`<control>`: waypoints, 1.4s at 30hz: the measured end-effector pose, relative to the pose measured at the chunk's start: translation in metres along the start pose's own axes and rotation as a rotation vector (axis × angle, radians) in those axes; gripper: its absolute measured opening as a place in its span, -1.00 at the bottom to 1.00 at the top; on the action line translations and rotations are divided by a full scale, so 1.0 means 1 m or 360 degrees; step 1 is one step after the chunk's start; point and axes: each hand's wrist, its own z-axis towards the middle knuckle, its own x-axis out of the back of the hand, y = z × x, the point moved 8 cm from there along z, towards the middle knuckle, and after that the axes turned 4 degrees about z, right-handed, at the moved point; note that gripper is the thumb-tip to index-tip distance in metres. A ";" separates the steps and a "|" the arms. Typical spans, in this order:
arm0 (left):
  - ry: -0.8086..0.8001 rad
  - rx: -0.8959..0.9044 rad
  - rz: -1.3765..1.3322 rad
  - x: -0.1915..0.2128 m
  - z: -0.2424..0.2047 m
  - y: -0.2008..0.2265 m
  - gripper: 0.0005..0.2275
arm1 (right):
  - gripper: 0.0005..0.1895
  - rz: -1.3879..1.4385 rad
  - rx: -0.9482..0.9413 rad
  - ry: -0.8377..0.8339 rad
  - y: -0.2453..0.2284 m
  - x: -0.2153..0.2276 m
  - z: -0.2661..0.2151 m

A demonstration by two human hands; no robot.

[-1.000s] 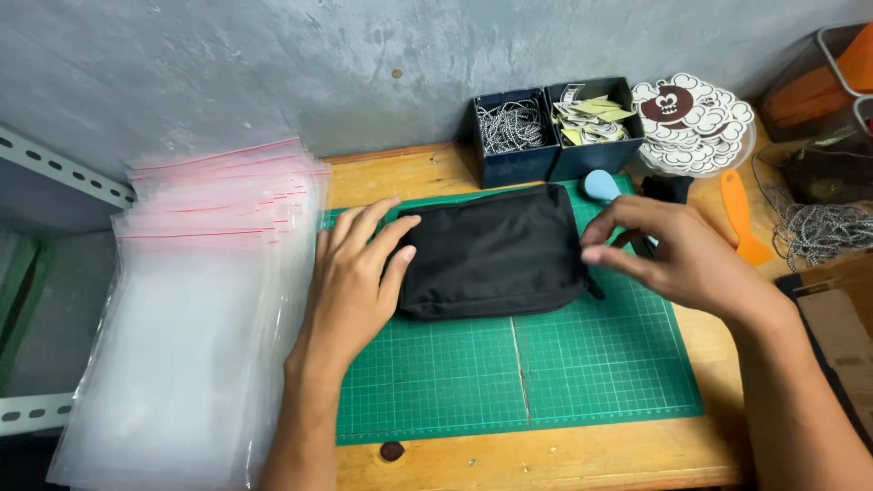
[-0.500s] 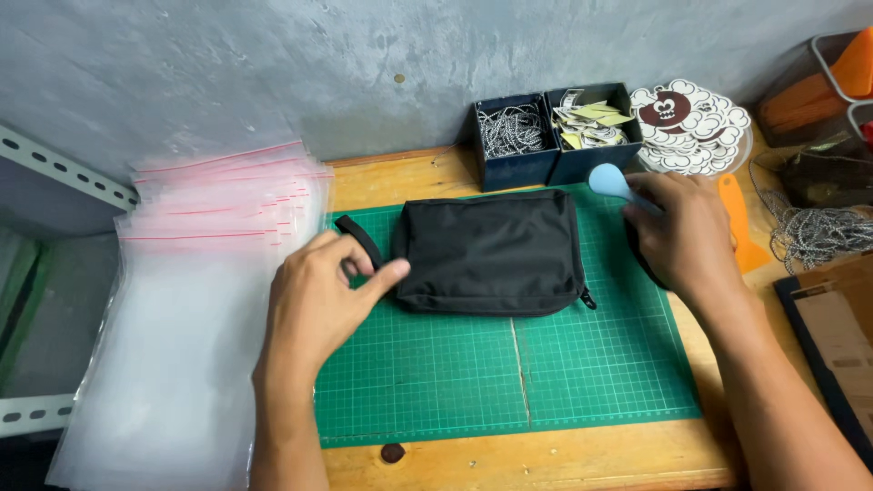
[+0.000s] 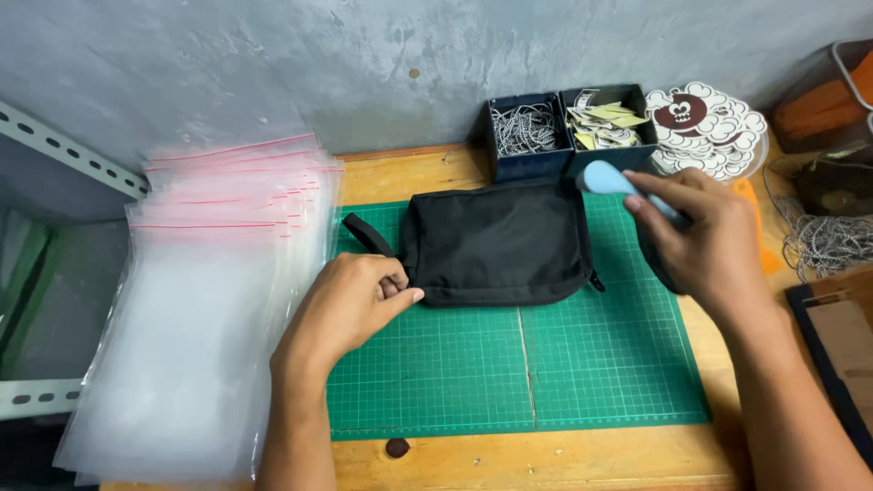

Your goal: The person cleans a black crossbody bag with a light blue brush, then attaches and adjusts the shoulder strap. They secure a metal clasp and attach a decorative keychain to the bag's zipper pull.

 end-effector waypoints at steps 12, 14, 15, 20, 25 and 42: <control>-0.0011 -0.0250 -0.0062 -0.001 0.003 0.005 -0.92 | -0.74 0.0501 0.0631 -0.0681 -0.130 -0.119 0.037; -0.0006 -0.0245 -0.0068 0.002 -0.001 0.007 -0.92 | -0.71 0.0215 0.0625 -0.0469 -0.115 -0.119 0.052; -0.0004 -0.0241 -0.0074 0.004 -0.002 0.008 -0.92 | -0.67 -0.0067 0.0614 -0.0254 -0.108 -0.115 0.061; -0.0011 -0.0224 -0.0051 0.004 -0.003 0.006 -0.91 | -0.70 0.0155 0.0453 -0.0546 -0.097 -0.111 0.052; 0.0090 -0.0236 0.0083 -0.009 0.000 -0.007 -0.69 | -0.63 -0.0173 0.0335 -0.0156 -0.066 -0.043 0.039; -0.0082 0.0072 0.0118 -0.002 -0.003 -0.007 -0.78 | -0.67 0.0390 -0.0474 -0.0214 0.032 0.005 0.007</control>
